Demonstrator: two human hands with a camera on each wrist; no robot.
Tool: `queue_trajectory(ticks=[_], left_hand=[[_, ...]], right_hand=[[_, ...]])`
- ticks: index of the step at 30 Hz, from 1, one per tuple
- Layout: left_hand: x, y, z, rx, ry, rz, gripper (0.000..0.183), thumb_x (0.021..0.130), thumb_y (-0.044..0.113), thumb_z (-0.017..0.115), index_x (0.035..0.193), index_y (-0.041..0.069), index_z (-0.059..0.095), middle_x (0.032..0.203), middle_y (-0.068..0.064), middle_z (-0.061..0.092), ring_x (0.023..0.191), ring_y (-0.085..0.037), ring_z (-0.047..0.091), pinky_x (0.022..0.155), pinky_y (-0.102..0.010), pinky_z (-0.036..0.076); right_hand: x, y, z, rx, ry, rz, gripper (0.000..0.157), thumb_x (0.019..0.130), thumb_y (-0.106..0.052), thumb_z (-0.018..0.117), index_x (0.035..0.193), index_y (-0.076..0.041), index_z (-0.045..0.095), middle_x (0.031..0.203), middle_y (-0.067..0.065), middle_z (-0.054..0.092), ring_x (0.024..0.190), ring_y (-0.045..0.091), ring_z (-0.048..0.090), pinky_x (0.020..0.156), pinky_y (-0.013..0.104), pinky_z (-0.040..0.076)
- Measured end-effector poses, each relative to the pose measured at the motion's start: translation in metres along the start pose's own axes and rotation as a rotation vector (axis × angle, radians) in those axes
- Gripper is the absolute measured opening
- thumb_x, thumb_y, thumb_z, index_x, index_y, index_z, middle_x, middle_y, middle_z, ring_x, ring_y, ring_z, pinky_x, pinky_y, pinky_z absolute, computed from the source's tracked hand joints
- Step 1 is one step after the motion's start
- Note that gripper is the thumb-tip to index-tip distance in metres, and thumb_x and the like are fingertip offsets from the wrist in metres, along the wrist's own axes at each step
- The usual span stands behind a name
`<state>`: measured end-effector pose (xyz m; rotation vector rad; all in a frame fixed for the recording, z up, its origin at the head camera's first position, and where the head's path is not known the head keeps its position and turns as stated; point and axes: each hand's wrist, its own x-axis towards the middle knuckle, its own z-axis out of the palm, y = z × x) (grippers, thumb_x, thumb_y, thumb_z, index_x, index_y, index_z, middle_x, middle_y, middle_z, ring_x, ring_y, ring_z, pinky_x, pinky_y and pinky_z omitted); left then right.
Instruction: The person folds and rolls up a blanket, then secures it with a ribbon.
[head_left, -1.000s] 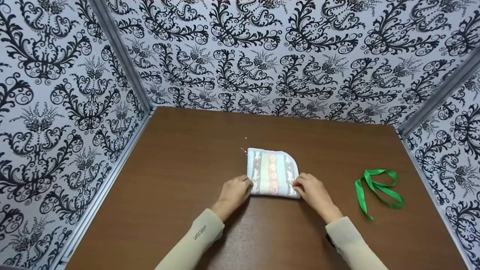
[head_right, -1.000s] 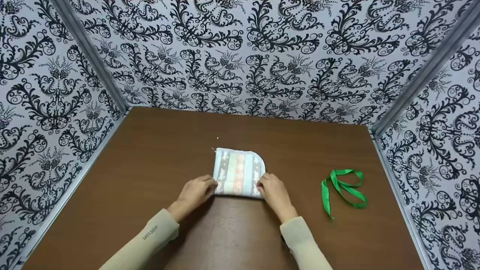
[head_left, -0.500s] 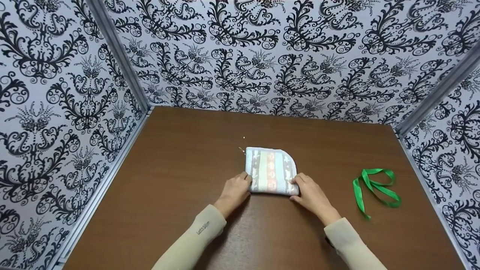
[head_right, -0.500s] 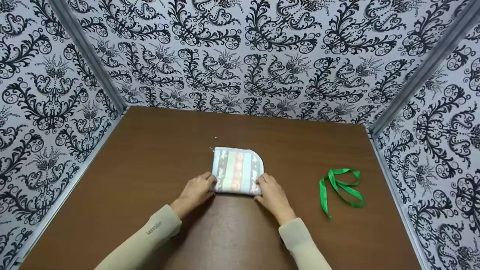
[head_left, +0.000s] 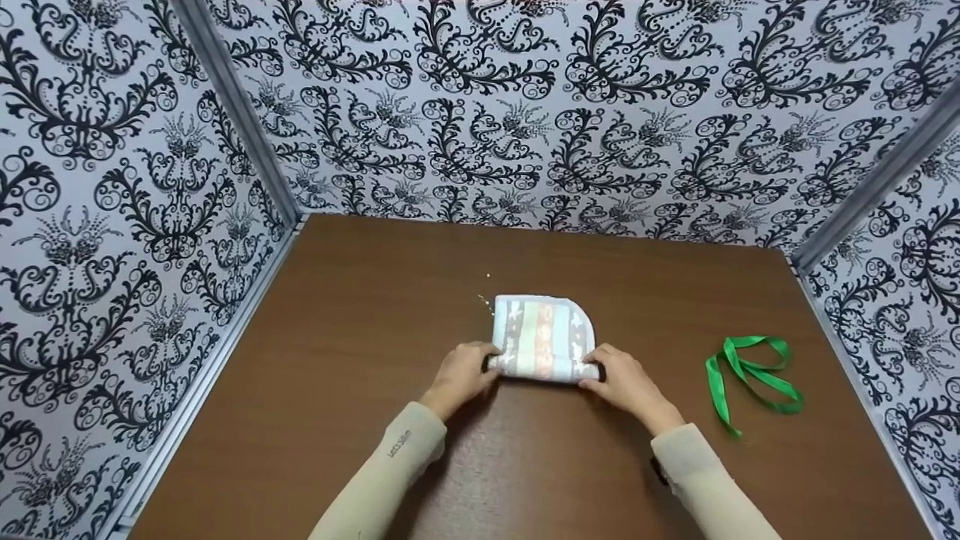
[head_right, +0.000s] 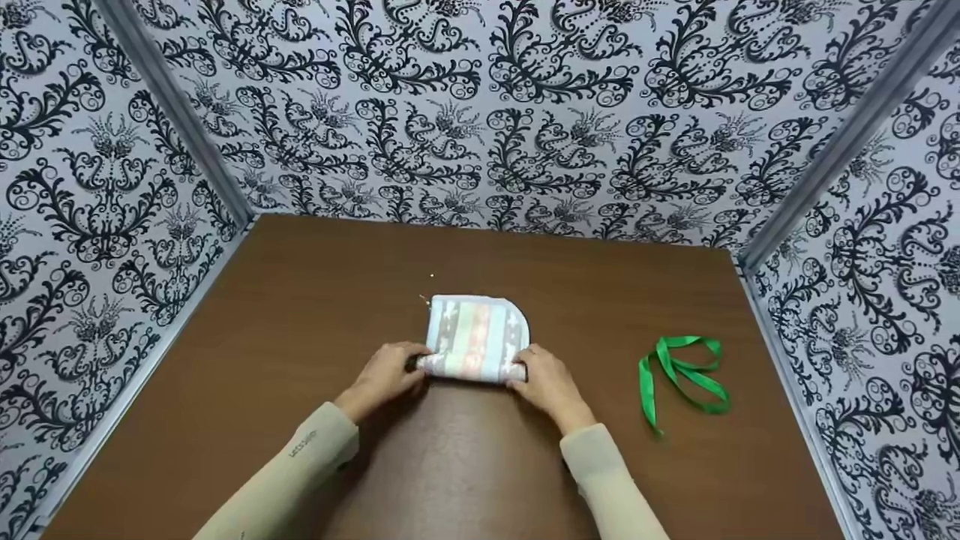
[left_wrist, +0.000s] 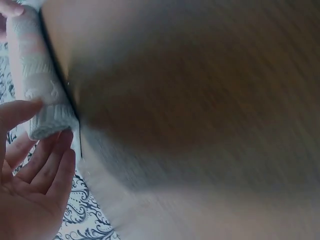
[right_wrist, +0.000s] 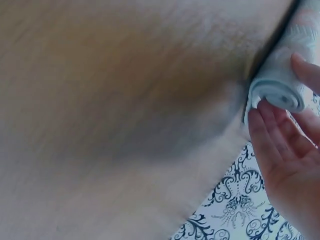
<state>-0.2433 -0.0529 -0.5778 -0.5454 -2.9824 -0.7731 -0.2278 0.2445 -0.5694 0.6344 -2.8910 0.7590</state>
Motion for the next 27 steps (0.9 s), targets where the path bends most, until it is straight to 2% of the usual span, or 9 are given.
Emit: queue_trajectory(ticks=[4, 7, 13, 16, 20, 24, 27], left_hand=[[0.0, -0.003, -0.001, -0.145, -0.024, -0.063, 0.027, 0.09, 0.025, 0.074, 0.114, 0.014, 0.073, 0.117, -0.01, 0.073, 0.113, -0.032, 0.067, 0.097, -0.046, 0.054], [-0.001, -0.004, -0.001, -0.226, -0.027, -0.101, 0.026, 0.09, 0.029, 0.074, 0.11, 0.012, 0.073, 0.112, -0.011, 0.074, 0.109, -0.032, 0.068, 0.094, -0.046, 0.054], [-0.001, -0.001, -0.003, -0.313, -0.04, -0.176, 0.022, 0.089, 0.029, 0.074, 0.098, 0.009, 0.072, 0.09, -0.007, 0.073, 0.081, -0.019, 0.065, 0.079, -0.038, 0.054], [0.001, 0.003, -0.006, -0.347, -0.064, -0.235, 0.023, 0.09, 0.028, 0.074, 0.098, 0.007, 0.072, 0.086, -0.007, 0.072, 0.071, -0.014, 0.06, 0.076, -0.036, 0.054], [0.005, 0.008, -0.007, -0.357, -0.082, -0.317, 0.029, 0.091, 0.029, 0.072, 0.104, 0.004, 0.07, 0.088, -0.01, 0.073, 0.059, -0.013, 0.059, 0.078, -0.038, 0.055], [0.008, 0.012, -0.007, -0.335, -0.073, -0.364, 0.03, 0.091, 0.03, 0.071, 0.105, 0.004, 0.066, 0.087, -0.01, 0.07, 0.06, -0.015, 0.059, 0.077, -0.037, 0.055], [0.01, 0.014, -0.007, -0.323, -0.057, -0.374, 0.028, 0.091, 0.03, 0.072, 0.103, 0.007, 0.061, 0.088, -0.009, 0.069, 0.067, -0.018, 0.061, 0.072, -0.037, 0.053]], right_hand=[[0.0, 0.004, -0.004, 0.064, -0.07, 0.034, 0.031, 0.085, -0.021, 0.079, 0.106, 0.0, 0.07, 0.102, 0.012, 0.068, 0.098, 0.034, 0.066, 0.089, 0.051, 0.052], [0.0, 0.006, -0.006, 0.105, -0.103, 0.061, 0.033, 0.088, -0.023, 0.076, 0.108, 0.003, 0.07, 0.105, 0.016, 0.07, 0.102, 0.036, 0.066, 0.092, 0.052, 0.051], [0.001, 0.007, -0.009, 0.155, -0.175, 0.133, 0.041, 0.093, -0.029, 0.069, 0.116, 0.005, 0.069, 0.116, 0.024, 0.07, 0.111, 0.041, 0.065, 0.097, 0.055, 0.05], [0.002, 0.006, -0.01, 0.171, -0.191, 0.169, 0.037, 0.094, -0.03, 0.068, 0.112, 0.003, 0.069, 0.11, 0.02, 0.072, 0.102, 0.035, 0.067, 0.091, 0.05, 0.053], [0.005, 0.007, -0.009, 0.256, -0.193, 0.246, 0.029, 0.094, -0.026, 0.068, 0.105, 0.0, 0.063, 0.088, 0.011, 0.067, 0.076, 0.021, 0.063, 0.07, 0.033, 0.05], [0.01, 0.007, -0.01, 0.332, -0.19, 0.311, 0.027, 0.094, -0.022, 0.069, 0.102, -0.002, 0.052, 0.075, 0.005, 0.058, 0.061, 0.014, 0.056, 0.058, 0.026, 0.044], [0.013, 0.007, -0.01, 0.306, -0.15, 0.307, 0.027, 0.092, -0.021, 0.071, 0.1, -0.003, 0.052, 0.076, 0.004, 0.057, 0.062, 0.013, 0.052, 0.06, 0.027, 0.043]])
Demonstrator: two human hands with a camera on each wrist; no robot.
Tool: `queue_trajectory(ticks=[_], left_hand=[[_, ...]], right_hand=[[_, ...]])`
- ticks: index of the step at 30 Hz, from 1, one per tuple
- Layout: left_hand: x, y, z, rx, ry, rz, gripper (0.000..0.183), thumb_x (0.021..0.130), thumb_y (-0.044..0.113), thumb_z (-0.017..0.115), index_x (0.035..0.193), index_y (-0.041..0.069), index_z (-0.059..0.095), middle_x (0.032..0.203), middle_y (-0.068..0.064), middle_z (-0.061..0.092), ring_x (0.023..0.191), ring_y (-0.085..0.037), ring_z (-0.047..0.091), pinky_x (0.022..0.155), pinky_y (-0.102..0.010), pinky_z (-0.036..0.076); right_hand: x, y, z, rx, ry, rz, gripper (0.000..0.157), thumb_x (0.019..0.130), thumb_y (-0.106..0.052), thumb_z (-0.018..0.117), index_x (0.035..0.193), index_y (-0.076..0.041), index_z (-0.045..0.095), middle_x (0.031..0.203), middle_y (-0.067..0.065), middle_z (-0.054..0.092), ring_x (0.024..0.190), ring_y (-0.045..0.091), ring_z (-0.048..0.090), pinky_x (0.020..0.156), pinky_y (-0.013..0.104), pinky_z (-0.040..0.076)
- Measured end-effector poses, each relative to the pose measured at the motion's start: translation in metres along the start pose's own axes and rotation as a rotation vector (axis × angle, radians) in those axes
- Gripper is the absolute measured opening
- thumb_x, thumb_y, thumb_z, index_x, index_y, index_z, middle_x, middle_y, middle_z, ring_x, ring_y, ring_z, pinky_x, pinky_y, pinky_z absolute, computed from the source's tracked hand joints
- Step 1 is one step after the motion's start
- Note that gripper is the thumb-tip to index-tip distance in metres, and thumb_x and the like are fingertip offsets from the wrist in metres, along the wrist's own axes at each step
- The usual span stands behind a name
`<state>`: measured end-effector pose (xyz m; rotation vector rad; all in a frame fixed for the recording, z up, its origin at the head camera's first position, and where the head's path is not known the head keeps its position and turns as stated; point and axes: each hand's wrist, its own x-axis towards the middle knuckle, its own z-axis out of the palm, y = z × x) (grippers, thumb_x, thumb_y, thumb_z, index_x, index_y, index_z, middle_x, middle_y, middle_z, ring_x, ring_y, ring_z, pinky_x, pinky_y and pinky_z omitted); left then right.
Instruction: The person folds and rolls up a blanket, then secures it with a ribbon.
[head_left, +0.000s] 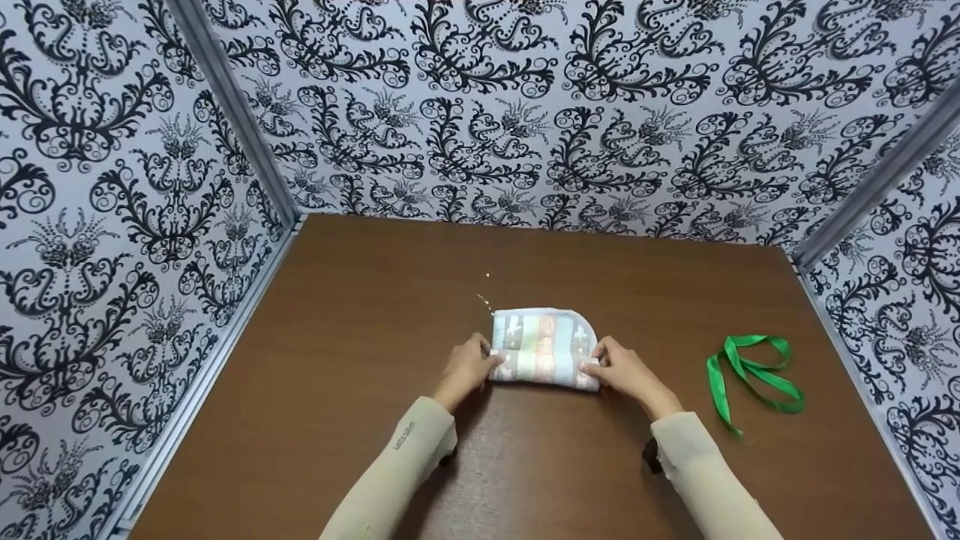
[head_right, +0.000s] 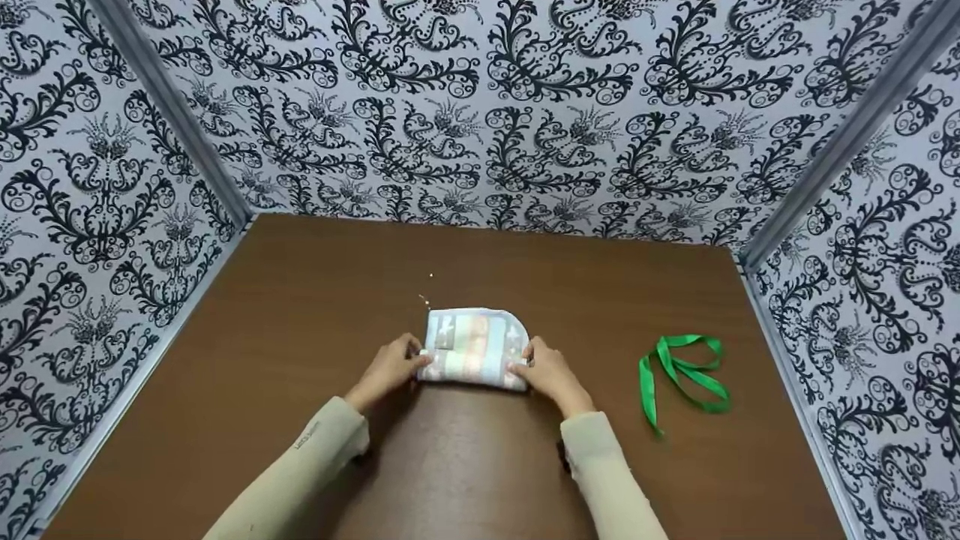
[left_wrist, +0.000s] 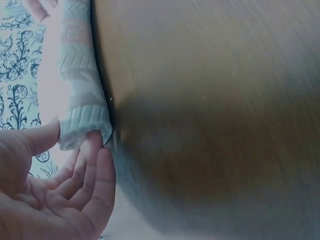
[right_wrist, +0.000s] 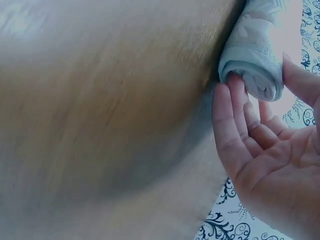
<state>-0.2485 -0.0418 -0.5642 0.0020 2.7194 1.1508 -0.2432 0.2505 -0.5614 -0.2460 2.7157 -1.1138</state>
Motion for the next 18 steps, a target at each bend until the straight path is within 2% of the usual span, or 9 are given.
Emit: queue_trajectory(ticks=[3, 5, 8, 12, 14, 16, 18], left_hand=[[-0.001, -0.001, 0.003, 0.017, 0.034, 0.02, 0.029, 0.091, 0.03, 0.073, 0.104, 0.009, 0.058, 0.094, -0.009, 0.066, 0.077, -0.022, 0.062, 0.074, -0.037, 0.051], [0.0, -0.001, 0.004, 0.05, 0.072, 0.061, 0.03, 0.09, 0.029, 0.074, 0.104, 0.01, 0.056, 0.1, -0.008, 0.062, 0.083, -0.024, 0.059, 0.076, -0.039, 0.05], [0.0, -0.002, 0.007, 0.162, 0.148, 0.176, 0.028, 0.087, 0.027, 0.077, 0.1, 0.012, 0.056, 0.103, -0.006, 0.056, 0.09, -0.024, 0.057, 0.078, -0.039, 0.051], [-0.002, -0.004, 0.011, 0.406, 0.277, 0.403, 0.015, 0.085, 0.021, 0.077, 0.088, 0.016, 0.063, 0.097, 0.0, 0.061, 0.091, -0.02, 0.061, 0.074, -0.032, 0.055], [-0.004, -0.005, 0.012, 0.501, 0.333, 0.492, 0.009, 0.085, 0.019, 0.076, 0.083, 0.018, 0.067, 0.093, 0.003, 0.065, 0.089, -0.017, 0.063, 0.072, -0.028, 0.055], [-0.006, -0.005, 0.012, 0.562, 0.371, 0.556, 0.004, 0.086, 0.019, 0.074, 0.083, 0.019, 0.071, 0.091, 0.004, 0.067, 0.084, -0.016, 0.065, 0.069, -0.027, 0.056], [-0.008, -0.006, 0.01, 0.591, 0.379, 0.589, 0.003, 0.088, 0.019, 0.072, 0.086, 0.019, 0.074, 0.09, 0.005, 0.07, 0.08, -0.016, 0.068, 0.066, -0.029, 0.057]], right_hand=[[0.001, 0.002, 0.004, -0.062, 0.077, -0.077, 0.025, 0.088, -0.018, 0.075, 0.096, -0.005, 0.054, 0.083, 0.007, 0.056, 0.073, 0.017, 0.051, 0.069, 0.03, 0.042], [0.001, 0.004, 0.007, -0.12, 0.141, -0.165, 0.024, 0.085, -0.015, 0.077, 0.093, -0.007, 0.057, 0.089, 0.009, 0.055, 0.08, 0.02, 0.05, 0.075, 0.033, 0.04], [-0.001, 0.004, 0.014, -0.226, 0.232, -0.289, 0.021, 0.082, -0.014, 0.08, 0.089, -0.011, 0.06, 0.092, 0.007, 0.056, 0.086, 0.022, 0.05, 0.077, 0.037, 0.041], [-0.003, 0.003, 0.02, -0.356, 0.329, -0.421, 0.02, 0.079, -0.013, 0.082, 0.086, -0.013, 0.064, 0.089, 0.001, 0.06, 0.085, 0.02, 0.054, 0.074, 0.037, 0.047], [-0.004, 0.003, 0.02, -0.409, 0.363, -0.476, 0.019, 0.078, -0.012, 0.083, 0.085, -0.013, 0.066, 0.088, 0.0, 0.062, 0.083, 0.02, 0.056, 0.073, 0.037, 0.05], [-0.006, 0.003, 0.019, -0.45, 0.378, -0.513, 0.015, 0.079, -0.011, 0.082, 0.085, -0.012, 0.068, 0.087, 0.0, 0.064, 0.08, 0.02, 0.057, 0.072, 0.037, 0.051], [-0.008, 0.003, 0.016, -0.466, 0.367, -0.53, 0.01, 0.081, -0.01, 0.08, 0.087, -0.011, 0.072, 0.091, 0.001, 0.066, 0.082, 0.021, 0.06, 0.074, 0.037, 0.053]])
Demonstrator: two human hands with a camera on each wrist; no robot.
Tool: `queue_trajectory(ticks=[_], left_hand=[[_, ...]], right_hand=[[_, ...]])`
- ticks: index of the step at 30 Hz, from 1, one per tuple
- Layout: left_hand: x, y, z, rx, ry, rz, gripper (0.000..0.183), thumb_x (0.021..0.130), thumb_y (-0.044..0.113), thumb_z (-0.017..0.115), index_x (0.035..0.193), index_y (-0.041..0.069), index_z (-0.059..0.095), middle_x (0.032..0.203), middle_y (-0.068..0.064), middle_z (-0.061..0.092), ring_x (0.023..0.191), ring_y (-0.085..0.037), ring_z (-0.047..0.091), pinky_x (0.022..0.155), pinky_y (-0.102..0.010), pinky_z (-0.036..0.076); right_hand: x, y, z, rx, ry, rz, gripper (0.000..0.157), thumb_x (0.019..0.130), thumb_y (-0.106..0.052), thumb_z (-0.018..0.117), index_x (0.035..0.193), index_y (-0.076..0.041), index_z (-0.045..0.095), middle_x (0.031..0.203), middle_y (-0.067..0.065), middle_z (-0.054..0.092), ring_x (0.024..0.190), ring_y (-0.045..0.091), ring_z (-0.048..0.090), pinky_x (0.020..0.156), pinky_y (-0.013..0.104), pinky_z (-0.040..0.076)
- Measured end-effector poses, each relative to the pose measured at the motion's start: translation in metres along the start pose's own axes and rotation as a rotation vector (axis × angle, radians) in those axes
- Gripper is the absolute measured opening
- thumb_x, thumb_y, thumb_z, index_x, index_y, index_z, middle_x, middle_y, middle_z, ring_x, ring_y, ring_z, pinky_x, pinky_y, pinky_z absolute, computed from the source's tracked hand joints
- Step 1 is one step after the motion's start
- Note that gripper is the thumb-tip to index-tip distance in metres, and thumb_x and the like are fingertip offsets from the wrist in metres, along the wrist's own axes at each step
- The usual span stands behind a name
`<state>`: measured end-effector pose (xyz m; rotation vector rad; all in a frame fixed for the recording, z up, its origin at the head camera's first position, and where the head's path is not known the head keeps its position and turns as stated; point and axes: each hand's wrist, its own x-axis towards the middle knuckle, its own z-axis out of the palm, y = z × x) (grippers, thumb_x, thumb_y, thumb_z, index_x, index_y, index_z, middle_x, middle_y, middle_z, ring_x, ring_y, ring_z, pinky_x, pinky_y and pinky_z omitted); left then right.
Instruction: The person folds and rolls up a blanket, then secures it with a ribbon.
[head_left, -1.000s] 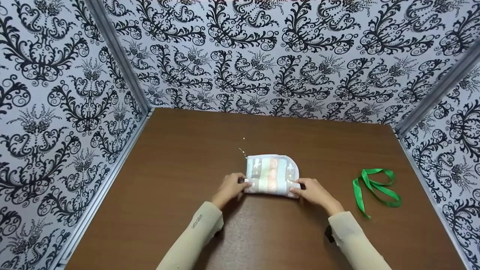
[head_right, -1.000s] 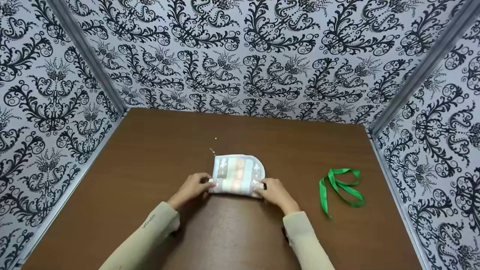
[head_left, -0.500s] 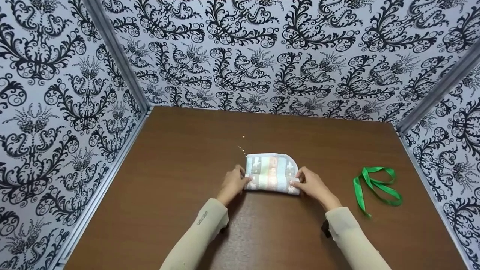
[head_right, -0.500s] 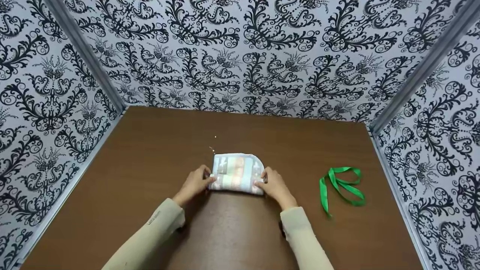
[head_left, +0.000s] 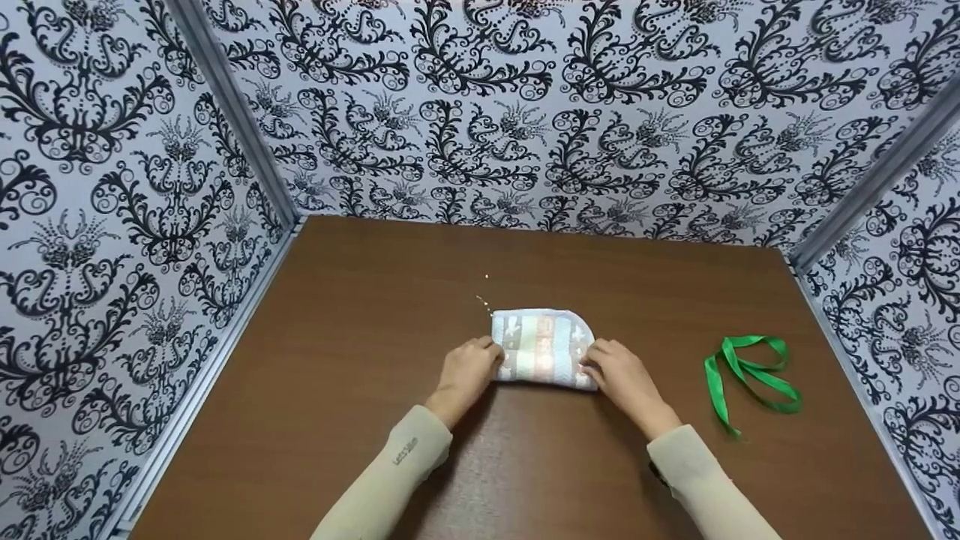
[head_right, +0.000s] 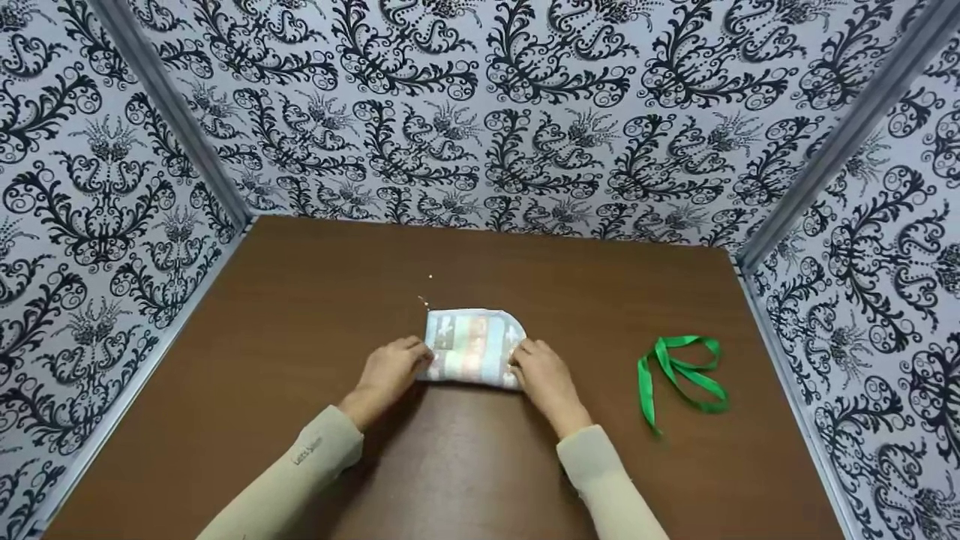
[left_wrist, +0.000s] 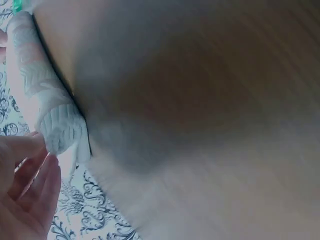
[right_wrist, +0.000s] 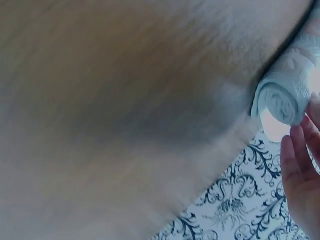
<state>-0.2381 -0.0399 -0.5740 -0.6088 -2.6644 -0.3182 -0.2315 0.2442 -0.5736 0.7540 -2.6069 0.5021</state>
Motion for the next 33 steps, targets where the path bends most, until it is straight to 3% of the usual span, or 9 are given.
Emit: queue_trajectory(ticks=[2, 7, 11, 16, 19, 21, 24, 29, 33], left_hand=[[-0.003, -0.001, -0.003, 0.005, -0.021, 0.023, 0.006, 0.09, 0.019, 0.07, 0.091, 0.02, 0.076, 0.092, 0.004, 0.072, 0.078, -0.017, 0.07, 0.065, -0.03, 0.057], [-0.008, -0.003, -0.009, 0.013, -0.127, 0.061, 0.023, 0.084, 0.024, 0.077, 0.105, 0.016, 0.072, 0.103, -0.001, 0.071, 0.085, -0.021, 0.071, 0.069, -0.034, 0.059], [-0.004, -0.002, -0.007, 0.06, -0.161, 0.082, 0.038, 0.078, 0.029, 0.084, 0.107, 0.012, 0.067, 0.105, -0.004, 0.066, 0.09, -0.022, 0.068, 0.071, -0.034, 0.06], [0.002, 0.002, 0.0, 0.205, -0.056, 0.137, 0.035, 0.074, 0.023, 0.084, 0.1, 0.01, 0.065, 0.095, -0.004, 0.063, 0.083, -0.02, 0.066, 0.061, -0.031, 0.058], [0.005, 0.001, 0.003, 0.225, 0.016, 0.157, 0.027, 0.075, 0.018, 0.079, 0.097, 0.01, 0.066, 0.09, -0.004, 0.064, 0.077, -0.019, 0.066, 0.057, -0.03, 0.057], [0.006, -0.002, 0.004, 0.187, 0.017, 0.156, 0.025, 0.076, 0.018, 0.078, 0.096, 0.011, 0.067, 0.09, -0.003, 0.065, 0.077, -0.019, 0.067, 0.06, -0.031, 0.057], [0.007, -0.009, 0.005, 0.098, -0.057, 0.118, 0.027, 0.078, 0.021, 0.079, 0.101, 0.013, 0.068, 0.096, -0.004, 0.068, 0.082, -0.021, 0.069, 0.069, -0.033, 0.059], [0.006, -0.017, 0.004, -0.063, -0.206, 0.032, 0.034, 0.086, 0.028, 0.076, 0.117, 0.015, 0.069, 0.11, -0.006, 0.07, 0.098, -0.025, 0.071, 0.086, -0.038, 0.058], [0.006, -0.022, 0.001, -0.22, -0.255, -0.047, 0.034, 0.089, 0.026, 0.074, 0.122, 0.015, 0.069, 0.12, -0.009, 0.07, 0.11, -0.03, 0.068, 0.095, -0.043, 0.055]], right_hand=[[-0.003, 0.001, -0.004, 0.014, -0.037, -0.006, 0.012, 0.083, -0.01, 0.079, 0.094, -0.008, 0.076, 0.098, 0.004, 0.068, 0.088, 0.023, 0.063, 0.078, 0.039, 0.055], [-0.008, 0.003, -0.009, 0.07, -0.144, 0.024, 0.037, 0.082, -0.017, 0.082, 0.116, -0.005, 0.074, 0.116, 0.01, 0.067, 0.105, 0.028, 0.063, 0.09, 0.046, 0.054], [-0.007, 0.003, -0.005, 0.066, -0.159, 0.049, 0.045, 0.077, -0.016, 0.086, 0.118, -0.003, 0.071, 0.118, 0.01, 0.064, 0.106, 0.029, 0.061, 0.092, 0.045, 0.053], [-0.004, 0.0, 0.003, 0.03, -0.133, 0.061, 0.046, 0.071, -0.011, 0.09, 0.111, -0.004, 0.067, 0.113, 0.008, 0.062, 0.103, 0.028, 0.058, 0.088, 0.043, 0.054], [-0.001, -0.002, 0.006, -0.006, -0.108, 0.046, 0.047, 0.069, -0.009, 0.09, 0.107, -0.003, 0.064, 0.109, 0.008, 0.06, 0.1, 0.028, 0.057, 0.086, 0.043, 0.053], [0.001, -0.002, 0.006, -0.026, -0.104, 0.039, 0.046, 0.068, -0.007, 0.09, 0.105, -0.003, 0.063, 0.107, 0.009, 0.06, 0.097, 0.029, 0.057, 0.085, 0.042, 0.053], [0.004, -0.001, 0.003, -0.008, -0.129, 0.049, 0.042, 0.069, -0.007, 0.086, 0.103, -0.002, 0.064, 0.105, 0.01, 0.061, 0.095, 0.03, 0.058, 0.084, 0.044, 0.052], [0.008, 0.001, -0.004, 0.106, -0.228, 0.12, 0.035, 0.073, -0.01, 0.082, 0.104, -0.001, 0.067, 0.107, 0.012, 0.064, 0.099, 0.032, 0.061, 0.088, 0.049, 0.052], [0.009, 0.005, -0.009, 0.198, -0.3, 0.161, 0.035, 0.08, -0.015, 0.08, 0.11, 0.001, 0.069, 0.109, 0.015, 0.065, 0.103, 0.035, 0.063, 0.092, 0.052, 0.051]])
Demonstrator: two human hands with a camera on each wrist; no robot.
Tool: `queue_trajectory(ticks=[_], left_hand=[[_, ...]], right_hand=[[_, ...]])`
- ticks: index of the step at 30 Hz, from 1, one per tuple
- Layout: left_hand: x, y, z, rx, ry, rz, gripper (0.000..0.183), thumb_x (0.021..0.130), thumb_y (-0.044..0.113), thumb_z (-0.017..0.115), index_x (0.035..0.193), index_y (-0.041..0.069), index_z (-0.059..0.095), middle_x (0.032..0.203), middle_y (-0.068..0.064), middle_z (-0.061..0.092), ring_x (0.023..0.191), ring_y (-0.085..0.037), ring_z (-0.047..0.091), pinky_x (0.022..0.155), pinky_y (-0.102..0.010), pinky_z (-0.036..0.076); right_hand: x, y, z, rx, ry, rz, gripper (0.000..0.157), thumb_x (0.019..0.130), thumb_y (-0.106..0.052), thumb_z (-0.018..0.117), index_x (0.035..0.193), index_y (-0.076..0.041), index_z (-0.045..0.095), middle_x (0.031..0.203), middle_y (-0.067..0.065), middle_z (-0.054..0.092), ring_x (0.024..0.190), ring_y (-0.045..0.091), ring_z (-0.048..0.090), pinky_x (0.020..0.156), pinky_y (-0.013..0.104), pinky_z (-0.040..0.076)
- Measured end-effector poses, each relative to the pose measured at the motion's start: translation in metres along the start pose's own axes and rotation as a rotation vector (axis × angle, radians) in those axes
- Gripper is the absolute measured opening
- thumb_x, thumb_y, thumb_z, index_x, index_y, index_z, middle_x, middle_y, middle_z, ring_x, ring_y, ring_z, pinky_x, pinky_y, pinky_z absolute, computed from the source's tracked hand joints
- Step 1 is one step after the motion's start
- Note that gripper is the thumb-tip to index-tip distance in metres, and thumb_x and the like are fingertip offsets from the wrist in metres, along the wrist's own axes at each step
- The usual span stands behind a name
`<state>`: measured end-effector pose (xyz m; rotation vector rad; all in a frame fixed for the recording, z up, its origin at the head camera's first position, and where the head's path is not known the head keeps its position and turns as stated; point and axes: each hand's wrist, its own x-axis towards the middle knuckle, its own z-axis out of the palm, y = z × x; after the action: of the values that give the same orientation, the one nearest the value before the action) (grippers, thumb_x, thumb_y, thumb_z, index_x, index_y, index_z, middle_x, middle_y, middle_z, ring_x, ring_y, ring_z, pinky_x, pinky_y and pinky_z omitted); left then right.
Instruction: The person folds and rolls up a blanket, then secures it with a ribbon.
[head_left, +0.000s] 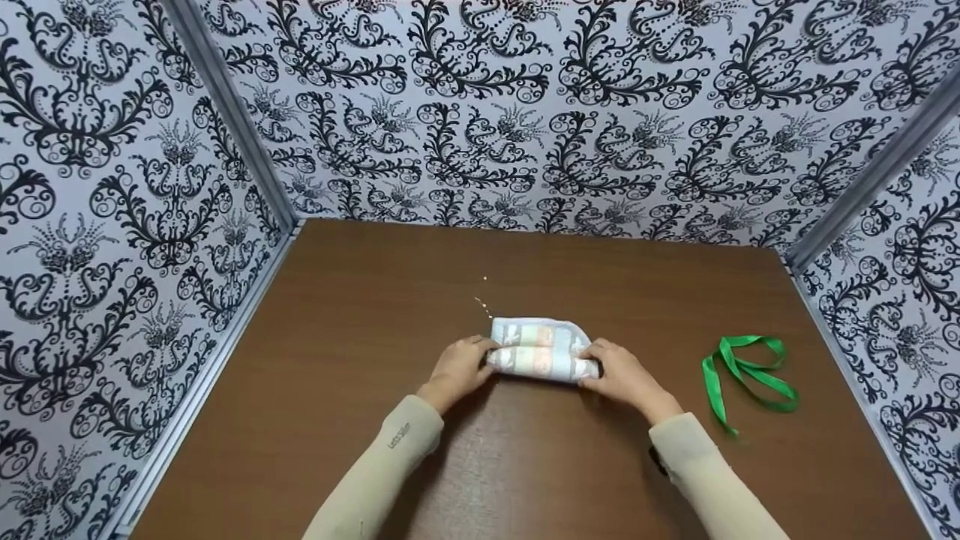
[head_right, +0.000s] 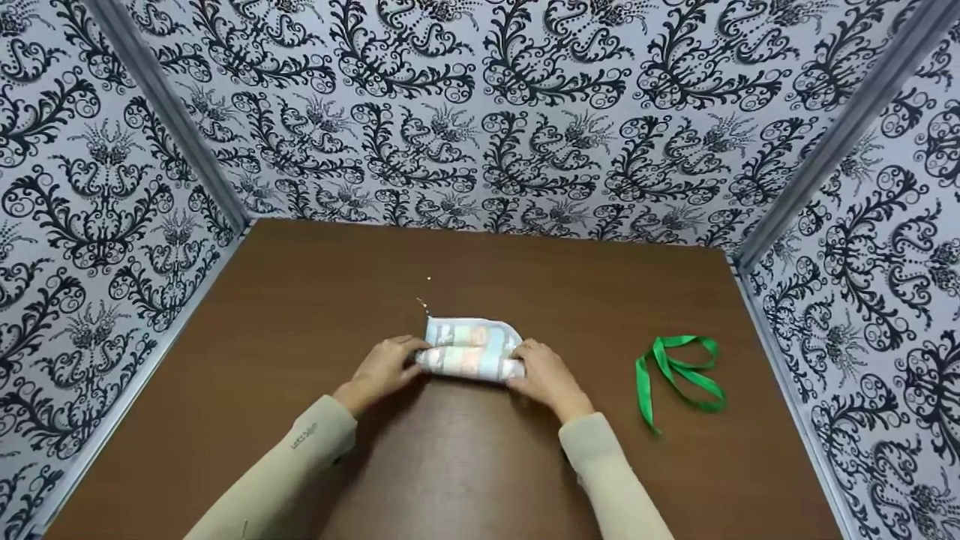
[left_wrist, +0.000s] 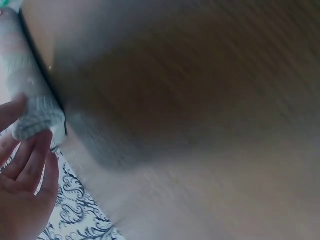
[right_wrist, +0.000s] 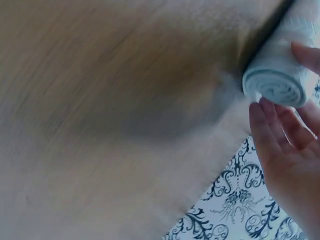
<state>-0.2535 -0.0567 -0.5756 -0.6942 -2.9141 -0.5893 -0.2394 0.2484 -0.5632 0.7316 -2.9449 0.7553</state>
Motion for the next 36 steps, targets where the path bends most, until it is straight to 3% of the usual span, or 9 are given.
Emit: queue_trajectory(ticks=[8, 12, 20, 29, 32, 36], left_hand=[[0.001, -0.004, -0.003, -0.274, -0.053, -0.082, 0.031, 0.091, 0.028, 0.072, 0.117, 0.01, 0.07, 0.12, -0.012, 0.072, 0.114, -0.033, 0.066, 0.098, -0.046, 0.052], [0.005, -0.004, -0.004, -0.355, -0.067, -0.141, 0.032, 0.091, 0.03, 0.072, 0.113, 0.007, 0.071, 0.115, -0.013, 0.073, 0.11, -0.034, 0.067, 0.097, -0.046, 0.053], [0.016, 0.005, -0.01, -0.417, -0.095, -0.308, 0.028, 0.09, 0.029, 0.072, 0.101, 0.003, 0.072, 0.098, -0.013, 0.073, 0.092, -0.028, 0.067, 0.085, -0.042, 0.054], [0.025, 0.013, -0.01, -0.487, -0.135, -0.495, 0.04, 0.093, 0.032, 0.068, 0.117, -0.001, 0.067, 0.118, -0.019, 0.07, 0.114, -0.036, 0.064, 0.1, -0.047, 0.051], [0.026, 0.015, -0.01, -0.499, -0.104, -0.514, 0.035, 0.093, 0.029, 0.069, 0.114, 0.002, 0.063, 0.113, -0.018, 0.069, 0.108, -0.034, 0.064, 0.095, -0.046, 0.051], [0.026, 0.016, -0.007, -0.447, -0.017, -0.494, 0.03, 0.09, 0.027, 0.074, 0.107, 0.011, 0.055, 0.11, -0.013, 0.059, 0.097, -0.031, 0.061, 0.081, -0.044, 0.051]], right_hand=[[-0.003, 0.007, -0.009, 0.143, -0.098, 0.081, 0.044, 0.089, -0.027, 0.074, 0.118, 0.006, 0.068, 0.115, 0.021, 0.069, 0.11, 0.039, 0.064, 0.095, 0.055, 0.05], [-0.003, 0.008, -0.011, 0.163, -0.128, 0.123, 0.044, 0.091, -0.031, 0.072, 0.117, 0.004, 0.068, 0.115, 0.021, 0.07, 0.109, 0.037, 0.064, 0.094, 0.054, 0.05], [0.0, 0.01, -0.011, 0.258, -0.095, 0.245, 0.033, 0.093, -0.031, 0.07, 0.11, -0.003, 0.062, 0.099, 0.013, 0.068, 0.086, 0.02, 0.058, 0.077, 0.035, 0.046], [0.007, 0.01, -0.005, 0.322, -0.029, 0.399, 0.03, 0.094, -0.028, 0.07, 0.105, -0.002, 0.059, 0.097, 0.013, 0.067, 0.079, 0.018, 0.061, 0.071, 0.029, 0.048], [0.01, 0.009, -0.005, 0.285, 0.023, 0.385, 0.029, 0.092, -0.026, 0.072, 0.104, -0.002, 0.059, 0.093, 0.011, 0.062, 0.08, 0.019, 0.057, 0.072, 0.03, 0.045], [0.013, 0.007, -0.001, 0.202, 0.105, 0.296, 0.026, 0.09, -0.02, 0.075, 0.102, -0.004, 0.058, 0.096, 0.012, 0.056, 0.087, 0.024, 0.054, 0.077, 0.035, 0.043]])
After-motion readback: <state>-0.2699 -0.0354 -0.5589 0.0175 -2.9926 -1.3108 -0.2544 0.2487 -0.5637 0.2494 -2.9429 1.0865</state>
